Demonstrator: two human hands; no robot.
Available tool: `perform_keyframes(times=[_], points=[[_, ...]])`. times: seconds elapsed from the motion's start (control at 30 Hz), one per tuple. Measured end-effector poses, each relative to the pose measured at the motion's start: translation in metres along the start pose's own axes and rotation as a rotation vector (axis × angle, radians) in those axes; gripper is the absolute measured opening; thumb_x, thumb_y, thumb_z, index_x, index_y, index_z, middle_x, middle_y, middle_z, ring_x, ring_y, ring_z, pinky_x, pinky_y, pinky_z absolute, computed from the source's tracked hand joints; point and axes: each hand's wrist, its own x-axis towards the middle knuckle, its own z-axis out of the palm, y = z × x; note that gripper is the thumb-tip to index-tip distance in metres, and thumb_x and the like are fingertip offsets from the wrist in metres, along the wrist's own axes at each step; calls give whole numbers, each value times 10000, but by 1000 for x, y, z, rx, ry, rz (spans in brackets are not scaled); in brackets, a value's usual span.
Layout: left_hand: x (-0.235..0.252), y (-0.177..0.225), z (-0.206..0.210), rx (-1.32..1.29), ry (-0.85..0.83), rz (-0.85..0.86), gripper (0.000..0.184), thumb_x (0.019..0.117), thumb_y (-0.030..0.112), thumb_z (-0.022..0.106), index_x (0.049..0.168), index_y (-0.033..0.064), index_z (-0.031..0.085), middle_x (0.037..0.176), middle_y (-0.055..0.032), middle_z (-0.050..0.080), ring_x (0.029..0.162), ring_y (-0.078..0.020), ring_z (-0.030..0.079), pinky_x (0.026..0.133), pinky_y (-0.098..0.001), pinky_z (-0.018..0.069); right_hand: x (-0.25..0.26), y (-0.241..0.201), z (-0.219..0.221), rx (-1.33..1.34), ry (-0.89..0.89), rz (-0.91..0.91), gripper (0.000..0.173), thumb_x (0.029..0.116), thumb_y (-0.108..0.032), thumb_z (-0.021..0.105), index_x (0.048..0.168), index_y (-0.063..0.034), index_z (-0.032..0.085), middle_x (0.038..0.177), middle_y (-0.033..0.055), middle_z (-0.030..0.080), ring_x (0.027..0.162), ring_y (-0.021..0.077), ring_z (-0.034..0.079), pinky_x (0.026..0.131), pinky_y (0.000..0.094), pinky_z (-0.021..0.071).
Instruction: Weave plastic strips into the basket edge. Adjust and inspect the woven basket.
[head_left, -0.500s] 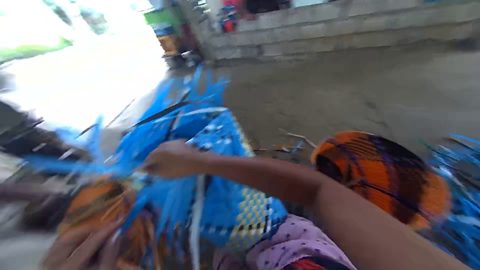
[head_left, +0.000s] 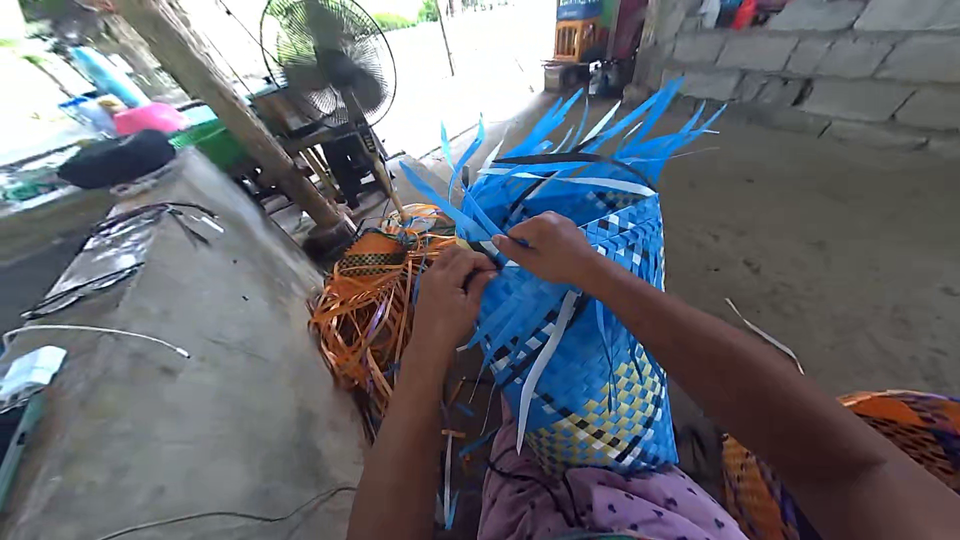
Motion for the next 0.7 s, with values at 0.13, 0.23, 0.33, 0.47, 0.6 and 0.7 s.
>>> perform_keyframes(times=[0.13,0.23,0.33,0.47,0.6,0.7], points=[[1,-13,-9,-34,0,1,147,950,156,693,1021,35,735,1095,-110,660,942,-144,651,811,-300,562,-1,1,0,-8,14,-9,495,1051,-331,485,681,-27,613,612,88,555,628,252,591,573,456,441],[2,-16,-11,-10,84,-20,105,925,115,709,938,11,708,961,-89,659,803,-106,634,717,-258,554,-1,-2,-2,0,-38,34,507,1063,-346,475,696,-25,613,632,92,557,655,258,593,596,460,441],[2,0,8,76,56,33,104,908,114,731,900,10,729,912,-112,684,824,-195,673,748,-364,568,3,-9,-3,0,-96,60,496,1074,-331,480,740,-2,645,690,130,611,728,298,635,648,504,471],[-14,16,26,344,131,224,140,964,271,682,956,157,764,1083,-83,687,1139,-312,585,1034,-523,393,4,-5,-4,13,-102,54,488,1073,-328,486,755,0,656,716,139,630,756,312,652,665,527,482],[-27,24,44,340,10,289,123,962,373,670,1011,289,744,1193,-87,551,1178,-310,482,1029,-488,341,3,-7,-8,-1,-155,80,491,1081,-347,478,782,1,655,761,145,644,816,319,660,706,526,485],[-23,17,39,233,92,257,119,970,197,661,997,106,733,1089,-139,661,1051,-285,646,902,-411,543,2,-1,-8,14,-154,58,482,1041,-392,548,786,5,644,743,149,632,775,327,649,679,541,483]])
